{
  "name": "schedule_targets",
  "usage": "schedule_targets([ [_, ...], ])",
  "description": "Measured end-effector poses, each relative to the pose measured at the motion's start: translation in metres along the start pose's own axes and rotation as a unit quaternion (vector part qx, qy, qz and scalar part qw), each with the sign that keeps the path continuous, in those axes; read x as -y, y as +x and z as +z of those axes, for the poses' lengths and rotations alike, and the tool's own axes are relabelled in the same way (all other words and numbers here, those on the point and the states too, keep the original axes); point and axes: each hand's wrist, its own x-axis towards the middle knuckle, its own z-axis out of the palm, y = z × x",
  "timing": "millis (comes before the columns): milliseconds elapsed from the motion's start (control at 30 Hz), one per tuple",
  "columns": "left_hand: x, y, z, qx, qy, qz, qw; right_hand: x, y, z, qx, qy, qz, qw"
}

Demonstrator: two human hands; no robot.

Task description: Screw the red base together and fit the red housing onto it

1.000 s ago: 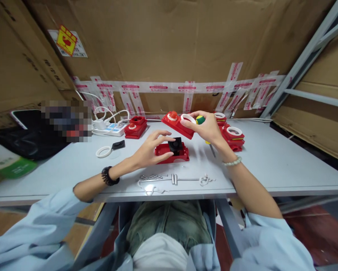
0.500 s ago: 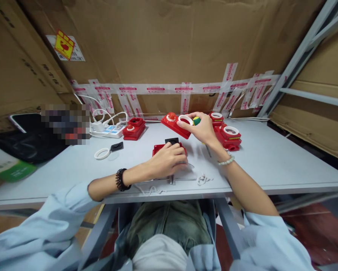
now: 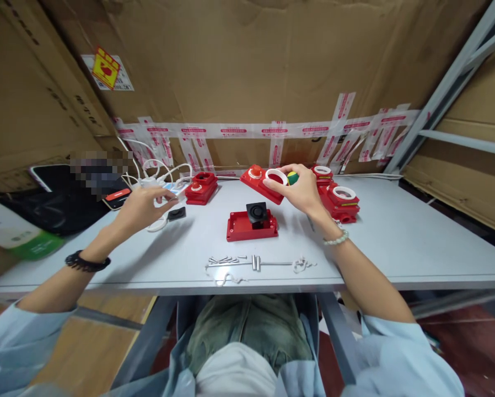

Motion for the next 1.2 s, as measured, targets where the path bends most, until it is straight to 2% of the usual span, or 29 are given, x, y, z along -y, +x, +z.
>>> schedule_targets([
  [67, 0.006, -0.009, 0.004, 0.027, 0.000, 0.004, 1.000, 0.000, 0.000, 0.000, 0.001, -0.004, 0.000, 1.000],
  [233, 0.002, -0.031, 0.013, 0.075, 0.029, 0.020, 0.997, -0.001, 0.000, 0.001, 0.002, 0.000, 0.003, 1.000],
  [433, 0.015, -0.049, 0.013, 0.136, 0.065, 0.034, 0.988, -0.001, -0.001, 0.001, 0.006, -0.002, 0.003, 1.000],
  [533, 0.011, -0.049, 0.010, 0.136, 0.045, 0.044, 0.989, 0.000, -0.001, 0.001, 0.004, -0.003, 0.000, 1.000],
  [633, -0.015, -0.036, 0.009, 0.075, -0.039, 0.072, 0.994, 0.001, -0.001, 0.002, 0.005, -0.002, -0.002, 1.000],
  [733, -0.061, -0.009, 0.015, 0.014, -0.140, 0.129, 0.982, 0.000, -0.001, 0.001, -0.001, 0.000, -0.001, 1.000],
  [833, -0.109, 0.020, 0.028, 0.035, -0.159, 0.205, 0.965, -0.003, 0.000, 0.000, -0.013, 0.008, -0.006, 1.000],
  [933, -0.141, 0.040, 0.042, 0.091, -0.128, 0.230, 0.960, -0.005, 0.000, 0.000, -0.022, 0.016, -0.011, 1.000],
  [1000, -0.150, 0.045, 0.048, 0.104, -0.114, 0.223, 0.962, -0.005, 0.001, 0.000, -0.024, 0.015, -0.013, 1.000],
  [1067, -0.149, 0.046, 0.049, 0.083, -0.134, 0.214, 0.964, -0.004, 0.001, -0.001, -0.023, 0.014, -0.016, 0.999],
  [1200, -0.120, 0.037, 0.035, -0.001, -0.208, 0.179, 0.962, -0.002, 0.000, -0.002, -0.024, 0.008, -0.008, 1.000],
])
